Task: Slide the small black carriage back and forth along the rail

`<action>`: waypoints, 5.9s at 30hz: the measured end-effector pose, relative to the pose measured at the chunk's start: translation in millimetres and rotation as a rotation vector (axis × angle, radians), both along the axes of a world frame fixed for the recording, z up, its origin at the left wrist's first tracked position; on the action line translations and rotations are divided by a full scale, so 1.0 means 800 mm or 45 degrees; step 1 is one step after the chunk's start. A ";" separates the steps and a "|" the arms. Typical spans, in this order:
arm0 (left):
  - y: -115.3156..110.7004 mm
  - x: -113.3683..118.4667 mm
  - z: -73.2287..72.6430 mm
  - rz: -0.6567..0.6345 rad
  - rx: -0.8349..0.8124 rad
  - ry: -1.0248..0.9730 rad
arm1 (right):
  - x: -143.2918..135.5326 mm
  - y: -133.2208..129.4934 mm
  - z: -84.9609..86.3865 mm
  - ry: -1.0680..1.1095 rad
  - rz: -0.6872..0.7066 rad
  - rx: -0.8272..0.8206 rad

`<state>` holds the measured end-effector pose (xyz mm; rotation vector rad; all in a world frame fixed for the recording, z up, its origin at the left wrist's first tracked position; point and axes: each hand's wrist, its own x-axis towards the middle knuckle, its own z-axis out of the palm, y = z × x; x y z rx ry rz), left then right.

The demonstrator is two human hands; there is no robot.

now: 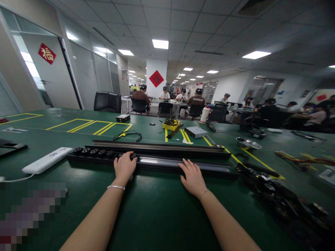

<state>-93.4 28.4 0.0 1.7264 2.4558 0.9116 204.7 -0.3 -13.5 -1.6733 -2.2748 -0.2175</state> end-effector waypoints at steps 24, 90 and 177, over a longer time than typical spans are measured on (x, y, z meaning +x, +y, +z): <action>0.000 -0.005 0.002 -0.075 -0.032 -0.024 | 0.000 0.002 0.000 -0.009 0.007 -0.020; -0.008 -0.020 0.021 -0.234 -0.193 0.005 | 0.001 -0.001 0.001 -0.009 0.007 -0.013; -0.001 -0.026 0.013 -0.301 -0.249 0.034 | 0.000 -0.001 0.005 -0.030 0.008 -0.023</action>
